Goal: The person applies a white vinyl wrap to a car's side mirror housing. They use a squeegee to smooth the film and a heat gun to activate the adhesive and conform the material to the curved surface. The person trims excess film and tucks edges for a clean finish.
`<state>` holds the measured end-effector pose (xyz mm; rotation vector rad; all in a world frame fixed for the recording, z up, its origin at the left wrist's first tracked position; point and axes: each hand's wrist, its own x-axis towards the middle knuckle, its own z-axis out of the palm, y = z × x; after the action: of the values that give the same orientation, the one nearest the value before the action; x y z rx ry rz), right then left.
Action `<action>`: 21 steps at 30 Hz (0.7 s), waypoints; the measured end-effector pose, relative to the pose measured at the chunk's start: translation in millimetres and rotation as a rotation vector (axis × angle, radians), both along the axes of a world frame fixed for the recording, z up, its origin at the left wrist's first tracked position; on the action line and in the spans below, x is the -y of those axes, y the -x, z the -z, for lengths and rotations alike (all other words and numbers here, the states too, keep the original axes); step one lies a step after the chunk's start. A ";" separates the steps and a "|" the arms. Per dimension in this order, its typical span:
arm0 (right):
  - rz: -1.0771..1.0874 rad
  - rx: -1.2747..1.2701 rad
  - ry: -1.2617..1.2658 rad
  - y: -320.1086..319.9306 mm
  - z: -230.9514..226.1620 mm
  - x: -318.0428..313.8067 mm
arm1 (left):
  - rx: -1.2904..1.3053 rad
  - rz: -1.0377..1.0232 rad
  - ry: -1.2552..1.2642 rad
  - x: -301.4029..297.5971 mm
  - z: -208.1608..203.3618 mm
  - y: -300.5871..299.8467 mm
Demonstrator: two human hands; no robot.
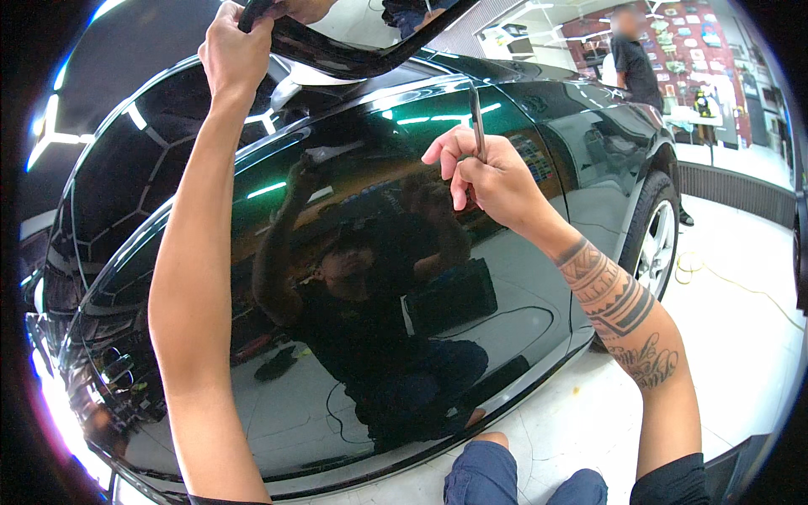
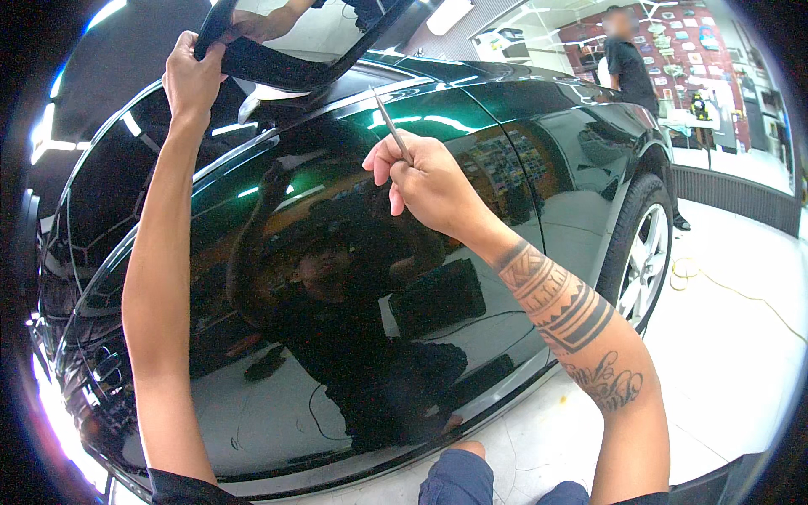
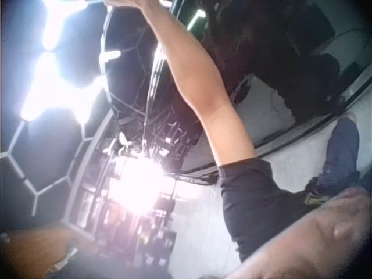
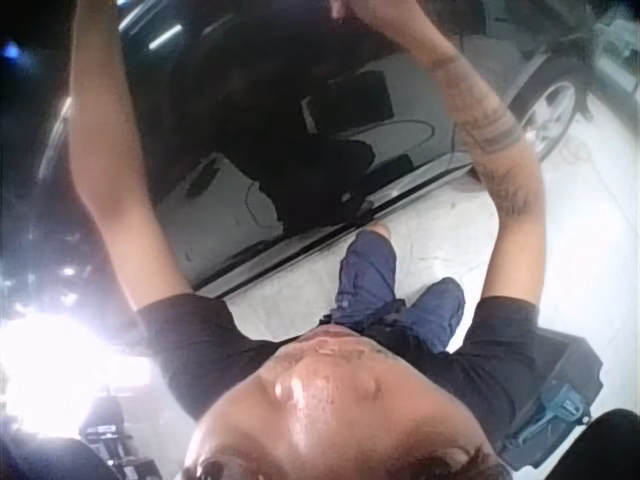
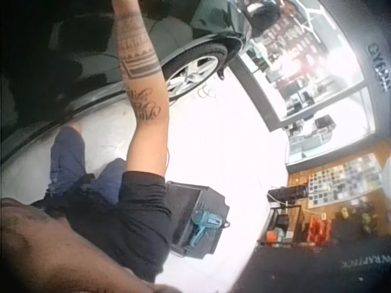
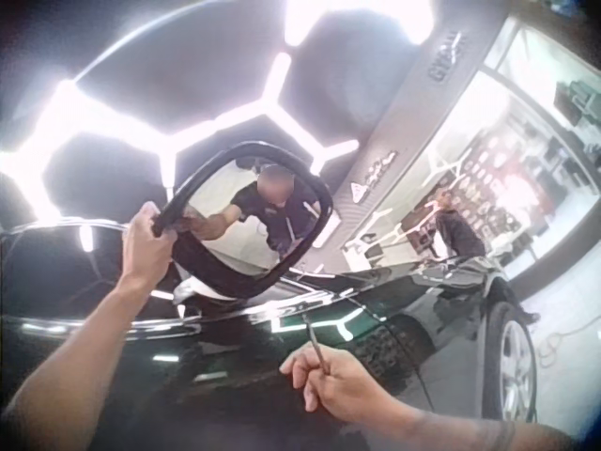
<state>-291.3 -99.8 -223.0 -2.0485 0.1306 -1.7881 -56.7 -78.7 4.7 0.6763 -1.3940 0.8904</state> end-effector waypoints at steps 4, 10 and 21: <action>-0.014 -0.038 0.009 6.4 3.3 -4.2 | -0.141 -0.084 0.286 13.9 15.9 17.7; 0.005 -0.133 0.015 31.2 17.5 -8.7 | -0.303 0.181 0.358 41.3 29.8 36.0; 0.015 -0.173 -0.113 59.8 54.5 -17.4 | -0.265 0.147 0.262 22.1 32.3 16.7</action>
<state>-351.2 -82.4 -277.5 -2.1230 0.2904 -1.5719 -73.4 -100.8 -27.5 0.4663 -1.0540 0.8165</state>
